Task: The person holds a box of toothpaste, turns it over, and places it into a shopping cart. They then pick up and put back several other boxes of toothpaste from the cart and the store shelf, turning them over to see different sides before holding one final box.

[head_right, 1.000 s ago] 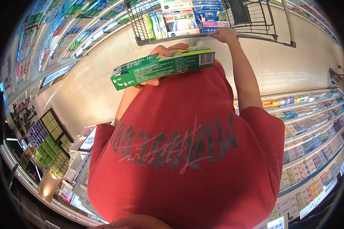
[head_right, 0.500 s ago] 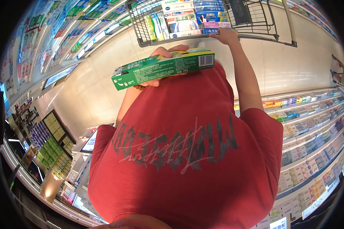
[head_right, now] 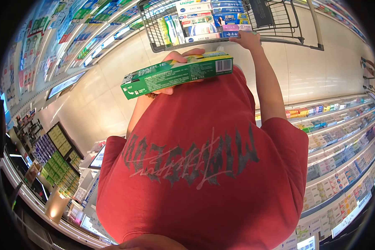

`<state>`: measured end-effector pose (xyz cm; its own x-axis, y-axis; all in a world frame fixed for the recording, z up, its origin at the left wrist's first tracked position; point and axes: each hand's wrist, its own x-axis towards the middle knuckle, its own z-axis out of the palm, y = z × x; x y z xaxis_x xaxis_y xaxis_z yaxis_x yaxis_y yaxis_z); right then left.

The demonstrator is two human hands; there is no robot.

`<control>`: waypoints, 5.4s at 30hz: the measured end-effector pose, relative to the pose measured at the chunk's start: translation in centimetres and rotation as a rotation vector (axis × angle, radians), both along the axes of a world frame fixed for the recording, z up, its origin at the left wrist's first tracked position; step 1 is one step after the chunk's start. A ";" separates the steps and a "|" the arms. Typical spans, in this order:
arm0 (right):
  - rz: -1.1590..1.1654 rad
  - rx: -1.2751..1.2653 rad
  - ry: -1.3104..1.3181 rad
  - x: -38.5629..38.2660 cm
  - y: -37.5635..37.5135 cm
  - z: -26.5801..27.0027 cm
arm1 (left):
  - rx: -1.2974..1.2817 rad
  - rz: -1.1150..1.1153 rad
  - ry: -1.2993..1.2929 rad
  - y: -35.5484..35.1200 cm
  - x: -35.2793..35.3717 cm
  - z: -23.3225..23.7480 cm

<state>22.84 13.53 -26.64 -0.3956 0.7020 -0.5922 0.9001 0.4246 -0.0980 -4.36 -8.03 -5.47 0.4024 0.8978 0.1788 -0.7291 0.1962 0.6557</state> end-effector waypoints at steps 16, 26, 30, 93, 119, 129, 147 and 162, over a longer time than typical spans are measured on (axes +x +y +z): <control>-0.030 -0.010 0.043 -0.1 -0.1 0.4 | -0.001 0.057 -0.005 0.0 -0.2 0.6; -0.014 0.025 0.058 0.0 -0.1 -0.2 | 0.017 0.052 0.021 -0.1 -0.7 0.5; -0.022 0.002 0.048 0.0 -0.1 0.2 | 0.003 0.019 0.006 0.0 -0.9 0.0; -0.048 0.042 0.087 0.4 -0.6 -0.7 | -0.002 -0.183 -0.381 -0.6 -0.6 1.3; -0.032 0.036 0.060 0.1 -0.8 0.0 | 0.244 -0.300 -0.324 0.0 -0.3 1.5; -0.025 0.038 0.041 -0.1 -0.5 -0.2 | 0.193 -0.307 -0.285 0.0 -1.0 2.3; -0.067 0.104 0.234 -0.5 -1.4 1.7 | 0.120 -0.289 -0.254 0.8 -2.5 1.3; -0.094 -1.142 0.839 -7.8 -1.3 17.3 | -1.076 -0.014 -0.578 4.7 -3.0 -3.9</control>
